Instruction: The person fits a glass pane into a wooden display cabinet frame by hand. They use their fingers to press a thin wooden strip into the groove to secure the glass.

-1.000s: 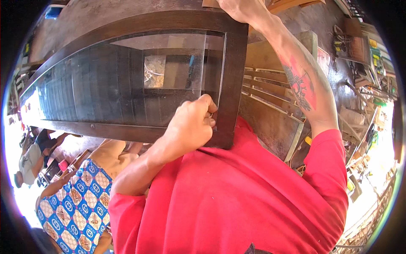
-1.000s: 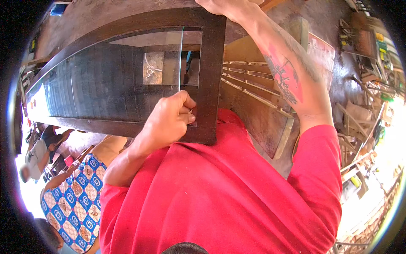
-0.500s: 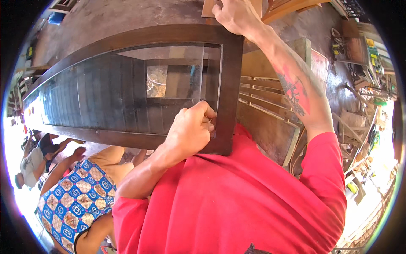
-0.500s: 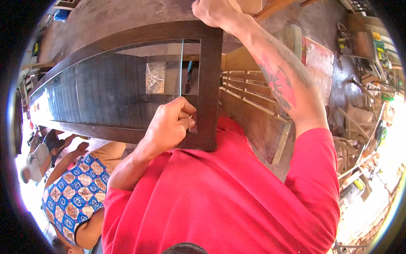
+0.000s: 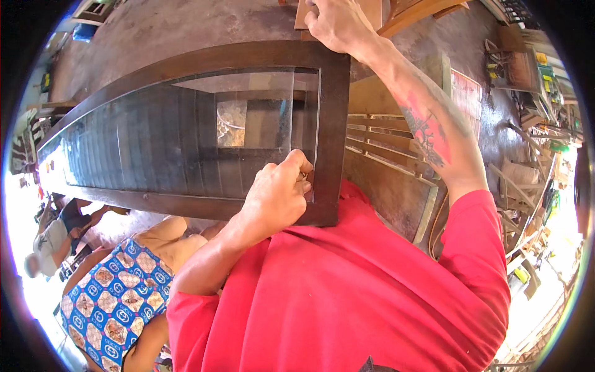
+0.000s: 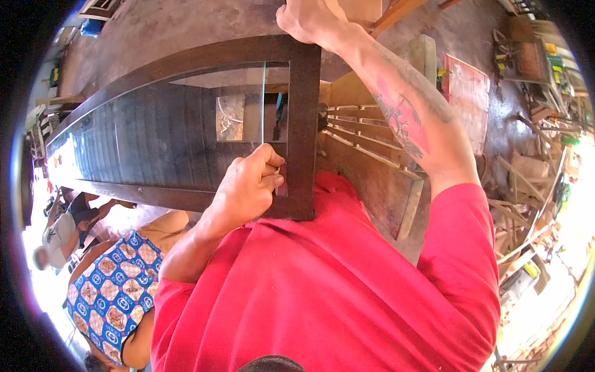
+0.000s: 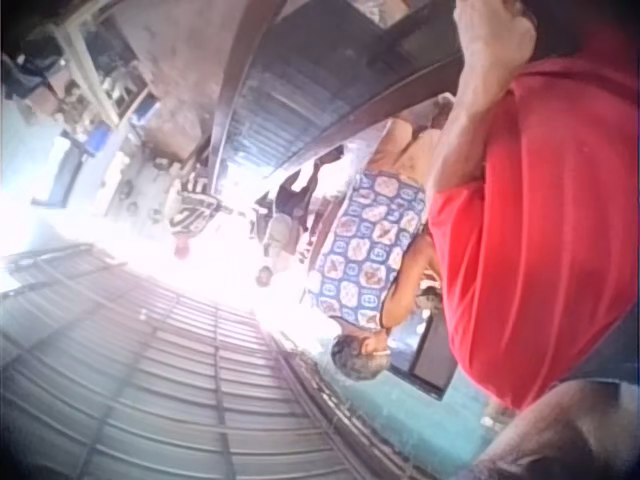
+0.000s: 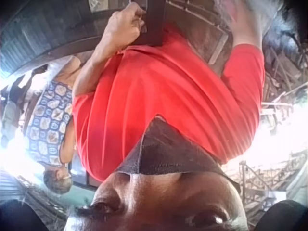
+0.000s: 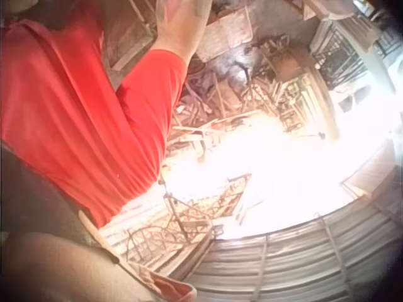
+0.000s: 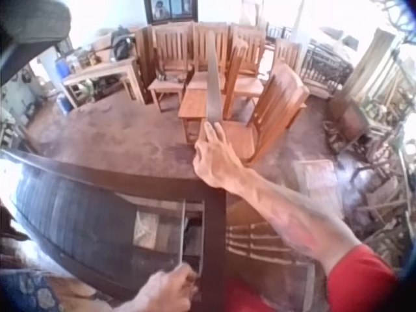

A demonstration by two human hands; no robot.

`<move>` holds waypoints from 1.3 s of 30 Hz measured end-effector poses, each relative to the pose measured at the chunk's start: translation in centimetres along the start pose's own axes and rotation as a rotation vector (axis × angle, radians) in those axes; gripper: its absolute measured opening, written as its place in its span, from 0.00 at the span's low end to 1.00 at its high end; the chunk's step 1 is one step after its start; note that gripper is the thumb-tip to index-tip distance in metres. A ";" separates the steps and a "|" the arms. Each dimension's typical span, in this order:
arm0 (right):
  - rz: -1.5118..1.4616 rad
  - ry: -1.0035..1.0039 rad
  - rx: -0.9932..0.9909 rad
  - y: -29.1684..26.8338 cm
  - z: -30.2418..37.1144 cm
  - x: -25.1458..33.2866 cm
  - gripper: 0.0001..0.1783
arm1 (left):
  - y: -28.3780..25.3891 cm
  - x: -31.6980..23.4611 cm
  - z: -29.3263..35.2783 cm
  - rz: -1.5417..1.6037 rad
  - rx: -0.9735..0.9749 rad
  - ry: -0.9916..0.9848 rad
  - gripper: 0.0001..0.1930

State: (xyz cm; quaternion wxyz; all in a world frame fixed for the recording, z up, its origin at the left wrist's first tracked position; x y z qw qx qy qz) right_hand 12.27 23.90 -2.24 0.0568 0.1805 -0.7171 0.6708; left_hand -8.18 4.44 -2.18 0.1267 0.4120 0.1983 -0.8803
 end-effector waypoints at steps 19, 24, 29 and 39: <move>-0.002 0.010 0.033 -0.5 -0.1 0.0 0.19 | -0.2 0.1 0.1 0.105 0.036 -0.039 0.11; 0.044 -0.054 -0.012 -0.5 -0.5 0.4 0.17 | 0.0 0.7 0.2 0.092 0.073 -0.025 0.10; -0.053 -0.011 0.063 -0.4 -0.3 0.9 0.15 | -0.2 0.7 0.3 0.042 0.095 -0.034 0.09; -0.048 -0.055 -0.005 1.3 -1.0 1.2 0.15 | -0.8 2.4 0.4 0.110 -0.020 -0.006 0.10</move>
Point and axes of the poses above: each hand's wrist, its own z-axis away from the middle knuckle, its own y-axis out of the palm, x = y × z, the point moved 7 cm from there along -z, towards the middle knuckle, and after that the axes turned 15 degrees about x, right-handed, at the moved point
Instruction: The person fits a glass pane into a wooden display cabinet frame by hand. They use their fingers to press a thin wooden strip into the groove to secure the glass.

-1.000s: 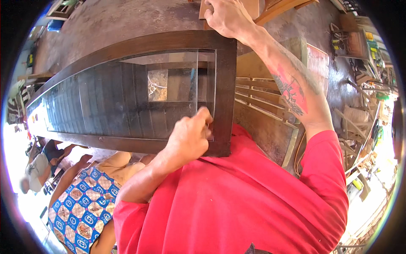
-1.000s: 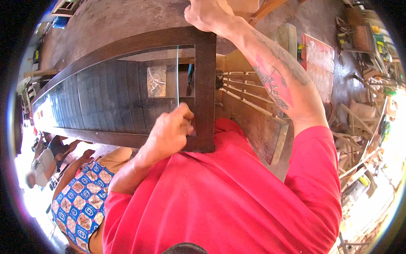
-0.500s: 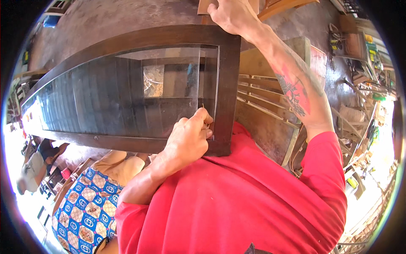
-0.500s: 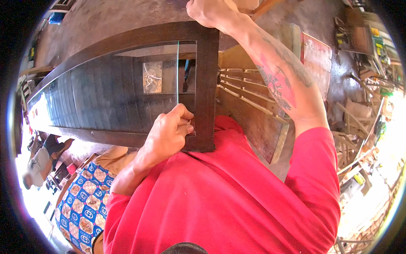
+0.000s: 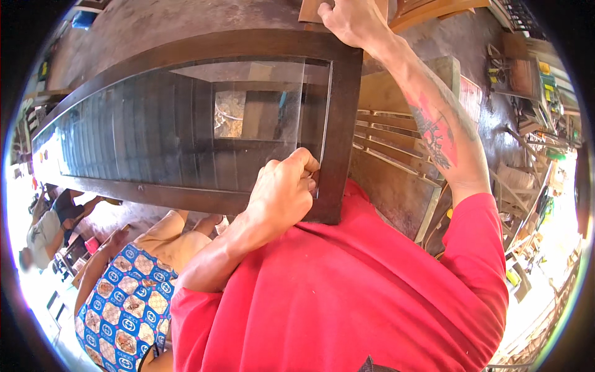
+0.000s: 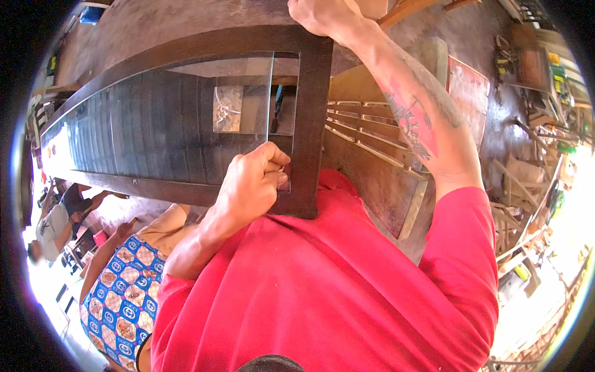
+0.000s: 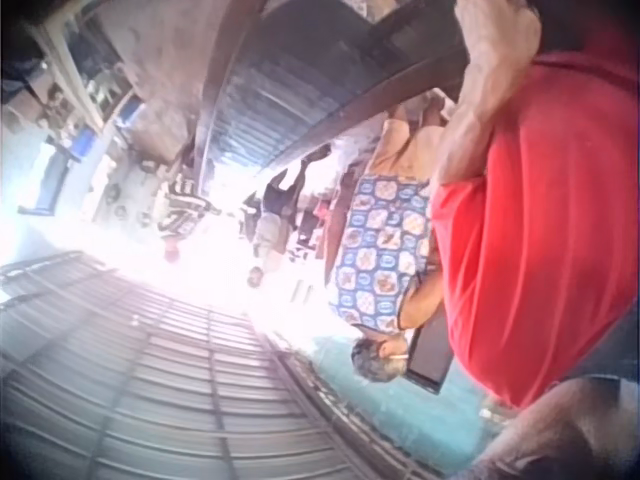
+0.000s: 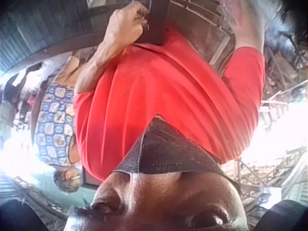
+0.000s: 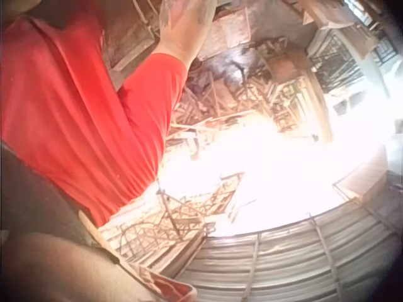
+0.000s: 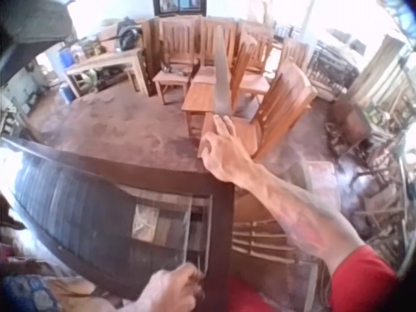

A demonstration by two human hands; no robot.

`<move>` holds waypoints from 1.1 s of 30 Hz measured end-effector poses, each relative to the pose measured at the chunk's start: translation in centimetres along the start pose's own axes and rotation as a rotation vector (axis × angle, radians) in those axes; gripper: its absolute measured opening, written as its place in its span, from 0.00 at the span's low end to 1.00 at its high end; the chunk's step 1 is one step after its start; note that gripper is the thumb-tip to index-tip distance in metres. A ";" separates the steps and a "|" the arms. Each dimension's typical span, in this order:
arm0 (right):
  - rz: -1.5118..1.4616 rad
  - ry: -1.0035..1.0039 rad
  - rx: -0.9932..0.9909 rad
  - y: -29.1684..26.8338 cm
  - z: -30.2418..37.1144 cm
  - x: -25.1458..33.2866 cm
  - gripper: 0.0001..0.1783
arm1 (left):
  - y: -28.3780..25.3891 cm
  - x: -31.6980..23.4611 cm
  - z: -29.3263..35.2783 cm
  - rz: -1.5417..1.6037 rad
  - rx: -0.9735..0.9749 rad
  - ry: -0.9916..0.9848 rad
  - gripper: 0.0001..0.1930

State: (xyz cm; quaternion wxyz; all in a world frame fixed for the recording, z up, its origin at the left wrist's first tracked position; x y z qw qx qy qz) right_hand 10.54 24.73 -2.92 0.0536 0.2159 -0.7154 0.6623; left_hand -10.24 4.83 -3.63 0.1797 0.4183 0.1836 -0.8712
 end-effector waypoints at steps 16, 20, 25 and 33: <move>0.029 0.026 -0.008 6.4 -5.1 0.7 0.15 | -6.3 4.9 -1.7 0.000 -0.016 0.084 0.07; 0.004 0.043 0.061 6.7 -6.3 0.4 0.14 | -6.8 4.9 -2.8 0.010 -0.014 0.068 0.07; -0.009 0.069 0.048 6.7 -6.9 -0.8 0.14 | -7.4 4.7 -4.0 0.005 0.043 0.060 0.08; 0.000 0.065 0.051 5.7 -6.0 -1.2 0.14 | -6.0 3.7 -3.6 -0.013 0.036 0.050 0.08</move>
Point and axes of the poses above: each hand's wrist, its own z-axis away from the middle knuckle, its own y-axis out of the palm, x = y × z, the point moved 7 cm from there along -z, towards the middle knuckle, and after that the axes turned 15 degrees about x, right-handed, at the moved point
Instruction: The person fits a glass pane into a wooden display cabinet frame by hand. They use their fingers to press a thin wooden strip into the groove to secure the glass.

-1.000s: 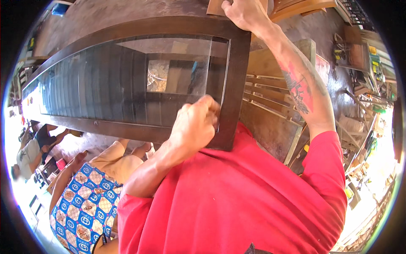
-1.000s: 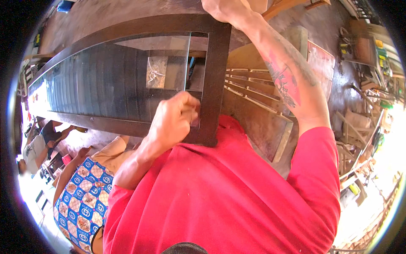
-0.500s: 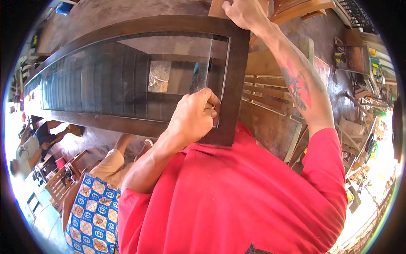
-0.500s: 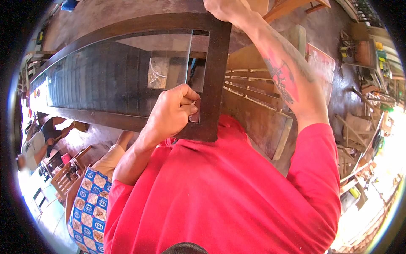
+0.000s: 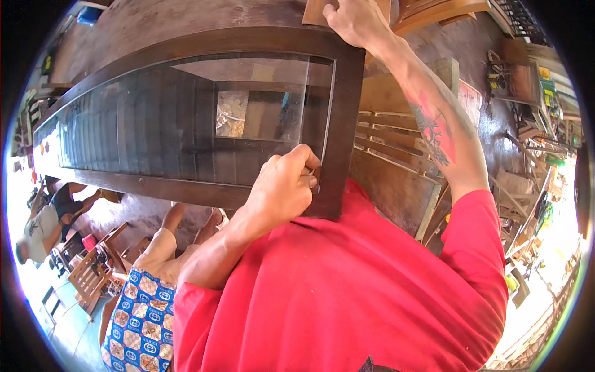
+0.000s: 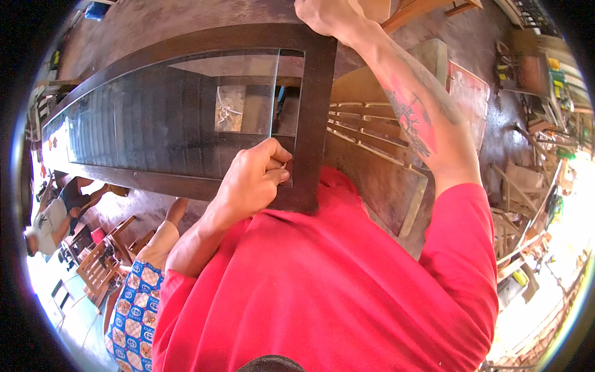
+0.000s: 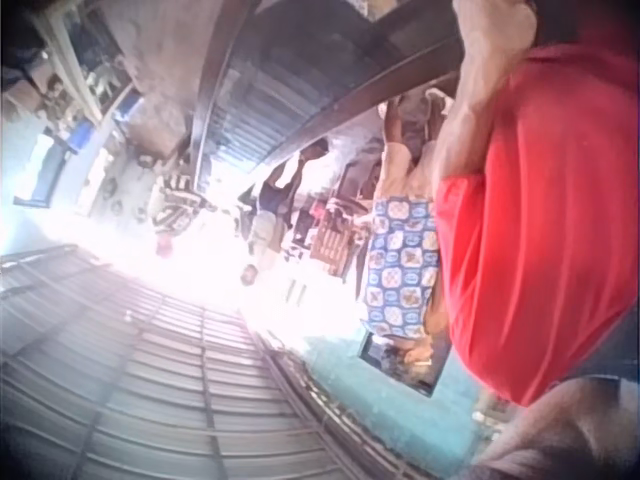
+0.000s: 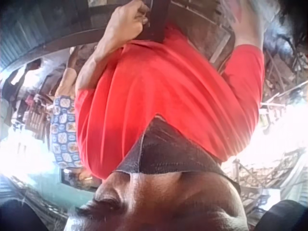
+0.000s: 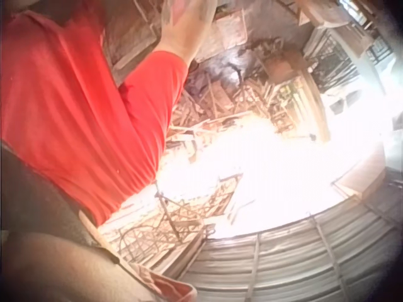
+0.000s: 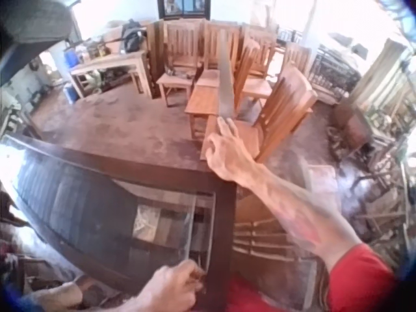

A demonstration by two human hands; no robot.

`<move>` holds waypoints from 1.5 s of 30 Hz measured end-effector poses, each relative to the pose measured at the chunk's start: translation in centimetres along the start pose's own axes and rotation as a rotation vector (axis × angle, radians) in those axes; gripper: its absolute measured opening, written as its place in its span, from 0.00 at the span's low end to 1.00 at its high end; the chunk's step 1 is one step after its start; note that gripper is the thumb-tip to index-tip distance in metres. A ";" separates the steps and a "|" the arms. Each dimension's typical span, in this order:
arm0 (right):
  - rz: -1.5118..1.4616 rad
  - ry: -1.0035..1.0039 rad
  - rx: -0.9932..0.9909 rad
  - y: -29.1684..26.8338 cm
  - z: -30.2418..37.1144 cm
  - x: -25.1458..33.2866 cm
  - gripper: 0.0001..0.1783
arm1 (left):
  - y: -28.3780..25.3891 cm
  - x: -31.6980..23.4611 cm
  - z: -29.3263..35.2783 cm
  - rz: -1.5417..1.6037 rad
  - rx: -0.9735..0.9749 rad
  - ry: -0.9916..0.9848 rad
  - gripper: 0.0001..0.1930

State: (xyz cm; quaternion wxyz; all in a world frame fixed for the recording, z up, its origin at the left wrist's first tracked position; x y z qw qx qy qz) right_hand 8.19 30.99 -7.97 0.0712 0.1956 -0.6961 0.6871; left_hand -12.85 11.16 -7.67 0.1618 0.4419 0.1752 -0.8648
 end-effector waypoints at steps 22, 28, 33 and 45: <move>0.060 -0.075 -0.151 -4.2 10.6 1.5 0.23 | 10.1 -0.4 7.9 0.031 -0.177 0.108 0.27; -0.145 -0.527 0.281 -8.7 17.8 11.3 0.08 | 5.2 2.3 15.8 0.365 -0.794 0.227 0.11; -0.013 -0.523 0.788 -2.6 24.0 14.5 0.12 | 1.6 7.2 17.3 0.296 -1.209 0.250 0.11; -0.113 -0.266 0.937 0.9 23.1 15.8 0.04 | -1.7 8.3 15.5 -0.090 -1.345 0.304 0.08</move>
Point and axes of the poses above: each hand's wrist, its own z-axis away from the middle knuckle, its own y-axis out of the palm, x = y × z, the point moved 7 cm from there along -z, towards the middle knuckle, and after that the axes turned 15 degrees about x, right-handed, at the moved point
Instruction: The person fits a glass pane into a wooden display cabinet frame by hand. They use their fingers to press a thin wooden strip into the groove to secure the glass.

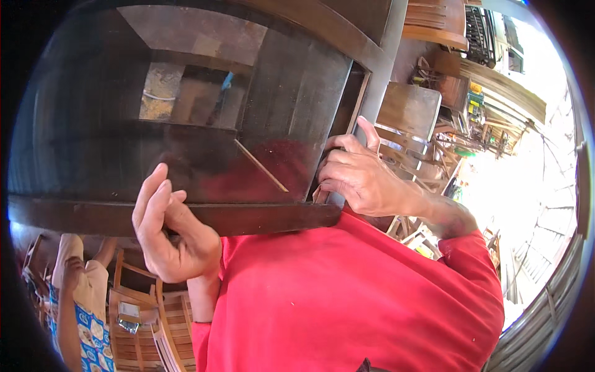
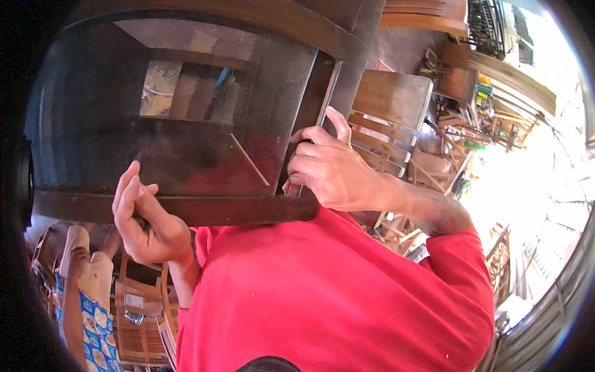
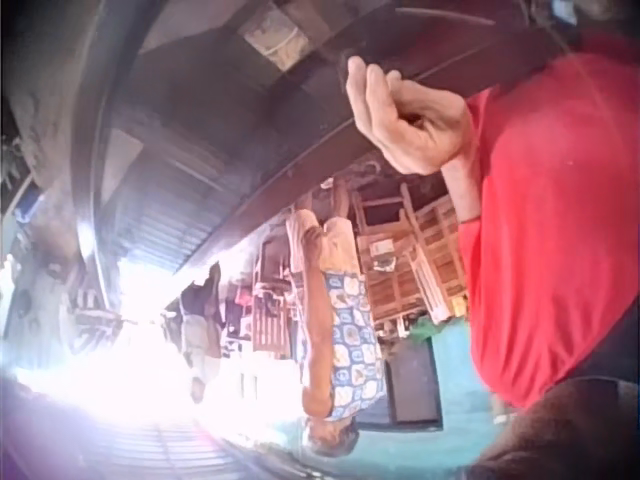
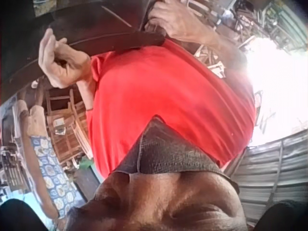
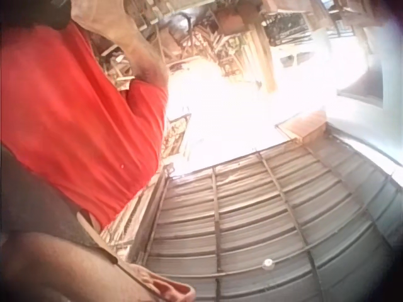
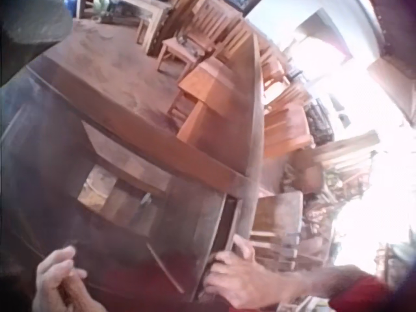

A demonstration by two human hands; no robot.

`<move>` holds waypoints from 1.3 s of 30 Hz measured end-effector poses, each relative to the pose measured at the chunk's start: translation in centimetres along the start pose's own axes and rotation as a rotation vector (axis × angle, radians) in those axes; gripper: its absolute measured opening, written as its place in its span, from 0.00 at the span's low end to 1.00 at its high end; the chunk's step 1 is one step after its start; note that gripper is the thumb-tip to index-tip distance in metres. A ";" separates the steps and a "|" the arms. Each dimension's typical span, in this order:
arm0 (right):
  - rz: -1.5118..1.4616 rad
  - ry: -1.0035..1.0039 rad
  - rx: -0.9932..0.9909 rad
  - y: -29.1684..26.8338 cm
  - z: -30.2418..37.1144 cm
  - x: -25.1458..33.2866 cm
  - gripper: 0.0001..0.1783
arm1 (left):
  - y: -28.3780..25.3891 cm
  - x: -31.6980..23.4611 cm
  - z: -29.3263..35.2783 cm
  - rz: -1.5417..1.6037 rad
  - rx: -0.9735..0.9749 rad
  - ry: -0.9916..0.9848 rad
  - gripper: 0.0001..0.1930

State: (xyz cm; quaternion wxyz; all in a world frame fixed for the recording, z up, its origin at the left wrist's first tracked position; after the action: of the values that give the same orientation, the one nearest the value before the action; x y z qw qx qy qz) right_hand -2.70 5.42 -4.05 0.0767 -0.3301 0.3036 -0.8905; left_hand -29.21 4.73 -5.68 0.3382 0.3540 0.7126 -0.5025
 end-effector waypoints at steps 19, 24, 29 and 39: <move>0.088 0.014 0.017 1.2 0.5 -1.1 0.09 | 1.4 -0.3 0.5 -0.155 0.036 -0.033 0.06; 0.119 -0.024 0.053 1.0 0.3 -1.1 0.09 | 1.5 -0.4 0.7 -0.151 0.022 -0.054 0.07; 0.050 -0.014 0.062 1.2 -0.1 -1.2 0.05 | 1.3 0.0 0.7 -0.130 -0.003 -0.069 0.07; -0.003 -0.048 0.166 1.1 -1.1 -1.4 0.05 | 1.2 0.2 0.8 -0.239 0.043 -0.009 0.08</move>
State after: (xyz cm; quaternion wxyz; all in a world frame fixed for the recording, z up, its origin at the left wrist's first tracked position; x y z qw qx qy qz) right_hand -2.42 5.52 -6.09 0.1095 -0.3444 0.2264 -0.9045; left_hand -28.19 4.34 -6.66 0.2715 0.2713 0.7373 -0.5560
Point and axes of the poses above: each hand's wrist, its own z-axis away from the middle knuckle, its own y-axis out of the palm, x = y × z, the point moved 7 cm from there along -z, towards the middle knuckle, and after that the axes turned 15 degrees about x, right-handed, at the moved point
